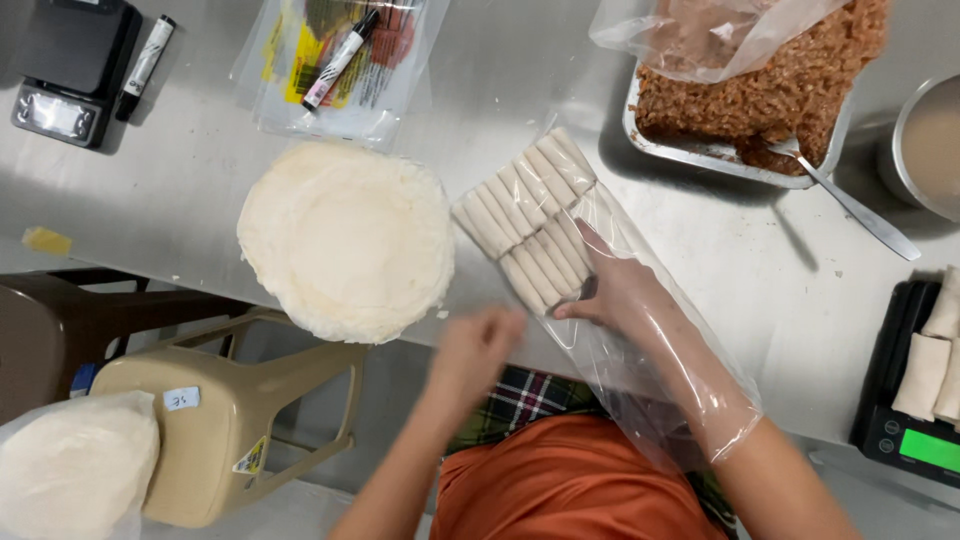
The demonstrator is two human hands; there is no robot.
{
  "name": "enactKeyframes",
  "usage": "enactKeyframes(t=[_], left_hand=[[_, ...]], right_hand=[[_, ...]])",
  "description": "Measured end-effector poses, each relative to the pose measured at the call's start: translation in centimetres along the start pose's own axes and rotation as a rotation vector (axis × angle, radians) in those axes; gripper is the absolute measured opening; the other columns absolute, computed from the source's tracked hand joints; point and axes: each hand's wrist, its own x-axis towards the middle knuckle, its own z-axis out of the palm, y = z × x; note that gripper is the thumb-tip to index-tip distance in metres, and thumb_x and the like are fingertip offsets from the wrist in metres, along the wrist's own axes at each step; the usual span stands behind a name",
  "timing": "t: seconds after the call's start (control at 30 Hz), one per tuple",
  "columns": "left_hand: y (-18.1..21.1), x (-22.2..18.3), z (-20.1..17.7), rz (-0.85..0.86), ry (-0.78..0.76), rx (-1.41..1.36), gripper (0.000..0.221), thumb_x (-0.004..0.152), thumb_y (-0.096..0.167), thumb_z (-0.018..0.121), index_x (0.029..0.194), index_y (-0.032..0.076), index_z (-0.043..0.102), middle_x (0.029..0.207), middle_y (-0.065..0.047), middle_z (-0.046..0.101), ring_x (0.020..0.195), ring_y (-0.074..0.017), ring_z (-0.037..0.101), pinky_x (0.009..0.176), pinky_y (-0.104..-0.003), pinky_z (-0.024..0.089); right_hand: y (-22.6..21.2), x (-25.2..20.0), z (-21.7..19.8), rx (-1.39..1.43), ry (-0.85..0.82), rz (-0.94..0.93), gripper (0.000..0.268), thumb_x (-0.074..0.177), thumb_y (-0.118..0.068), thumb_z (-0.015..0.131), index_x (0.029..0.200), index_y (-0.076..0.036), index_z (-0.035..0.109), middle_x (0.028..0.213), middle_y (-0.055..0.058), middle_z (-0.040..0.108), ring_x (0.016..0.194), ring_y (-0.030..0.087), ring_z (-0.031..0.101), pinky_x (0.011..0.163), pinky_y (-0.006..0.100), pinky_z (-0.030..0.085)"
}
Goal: The person picks up spring rolls, places them onto a scale to weigh them, and then puts them into plastic bags by hand.
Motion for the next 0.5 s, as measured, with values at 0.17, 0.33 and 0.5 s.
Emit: enactKeyframes(t=[0.17,0.33,0.5], left_hand=[[-2.1,-6.1,9.8,-0.245,-0.852,-0.73,0.041,0.112,0.036,0.046,0.13,0.004,0.064,0.09,-0.013,0.071,0.06,-0.0162,0.068,0.05,-0.023,0.054],[-3.6,-6.6,11.0,-0.161,-0.751,-0.71,0.028,0.112,0.021,0.047,0.096,0.008,0.066,0.082,-0.006,0.068,0.066,-0.0131,0.067,0.056,-0.021,0.05],[-3.5,-6.7,10.4,-0.113,-0.731,-0.57,0.026,0.111,0.02,0.05,0.099,0.011,0.071,0.083,-0.002,0.071,0.073,-0.0093,0.064,0.06,-0.021,0.049]], right_hand=[[0.1,0.6,1.4,-0.111,0.078,-0.023,0.134,0.069,-0.059,0.087,0.169,-0.024,0.003,0.123,0.017,0.07,0.102,0.041,0.07,0.081,0.047,0.055],[0.5,-0.4,1.0,-0.061,0.092,-0.076,0.105,0.086,-0.042,0.076,0.167,-0.028,0.011,0.081,0.014,0.071,0.073,0.031,0.068,0.066,0.039,0.052],[-0.5,-1.4,0.8,0.015,0.055,-0.062,0.103,0.091,-0.036,0.075,0.168,-0.027,0.008,0.071,0.012,0.067,0.065,0.025,0.067,0.058,0.033,0.053]])
